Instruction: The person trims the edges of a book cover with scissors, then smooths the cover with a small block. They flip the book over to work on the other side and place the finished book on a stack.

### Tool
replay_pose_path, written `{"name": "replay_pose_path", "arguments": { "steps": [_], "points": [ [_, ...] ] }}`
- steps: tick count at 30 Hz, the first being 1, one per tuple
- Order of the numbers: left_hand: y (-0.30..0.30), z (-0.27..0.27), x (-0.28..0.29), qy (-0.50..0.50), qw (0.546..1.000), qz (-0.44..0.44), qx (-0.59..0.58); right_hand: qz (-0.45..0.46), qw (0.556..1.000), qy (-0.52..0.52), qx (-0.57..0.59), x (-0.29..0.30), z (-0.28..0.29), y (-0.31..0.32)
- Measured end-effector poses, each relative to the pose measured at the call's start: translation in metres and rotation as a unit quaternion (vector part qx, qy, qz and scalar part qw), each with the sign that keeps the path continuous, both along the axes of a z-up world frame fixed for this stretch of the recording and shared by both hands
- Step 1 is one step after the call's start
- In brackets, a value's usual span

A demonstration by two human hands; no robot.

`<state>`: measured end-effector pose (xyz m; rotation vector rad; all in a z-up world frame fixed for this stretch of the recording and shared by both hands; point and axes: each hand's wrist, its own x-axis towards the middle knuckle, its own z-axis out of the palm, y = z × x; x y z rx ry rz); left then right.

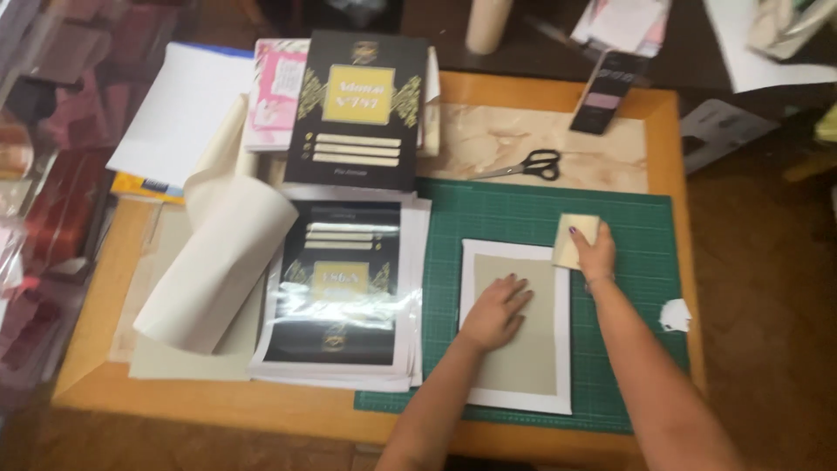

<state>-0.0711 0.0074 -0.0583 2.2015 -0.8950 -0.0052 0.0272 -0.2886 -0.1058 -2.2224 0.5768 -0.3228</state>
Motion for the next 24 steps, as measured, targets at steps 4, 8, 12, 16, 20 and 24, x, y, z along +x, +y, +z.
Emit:
{"name": "replay_pose_path", "arguments": {
  "steps": [4,8,12,16,20,24],
  "points": [
    [0.019,0.042,0.010,-0.017,0.993,0.113,-0.035,0.001,0.997,0.065,-0.050,-0.007,-0.007,-0.046],
    [0.029,0.036,0.006,0.031,0.963,0.266,-0.005,-0.003,0.983,0.083,-0.166,-0.030,0.028,-0.028],
    [0.034,0.038,0.000,0.139,0.944,0.298,-0.022,0.021,0.971,-0.040,-0.236,-0.080,0.061,0.042],
    [0.033,0.043,-0.021,0.141,0.941,0.301,-0.059,0.086,0.987,-0.100,-0.090,-0.130,0.057,0.085],
    [0.032,0.044,-0.029,0.122,0.957,0.256,-0.061,0.116,0.985,-0.108,0.069,-0.122,0.054,0.092],
    [0.035,0.033,-0.022,0.188,0.937,0.267,-0.121,-0.013,0.947,-0.094,0.308,-0.102,0.052,0.085]
  ]
}}
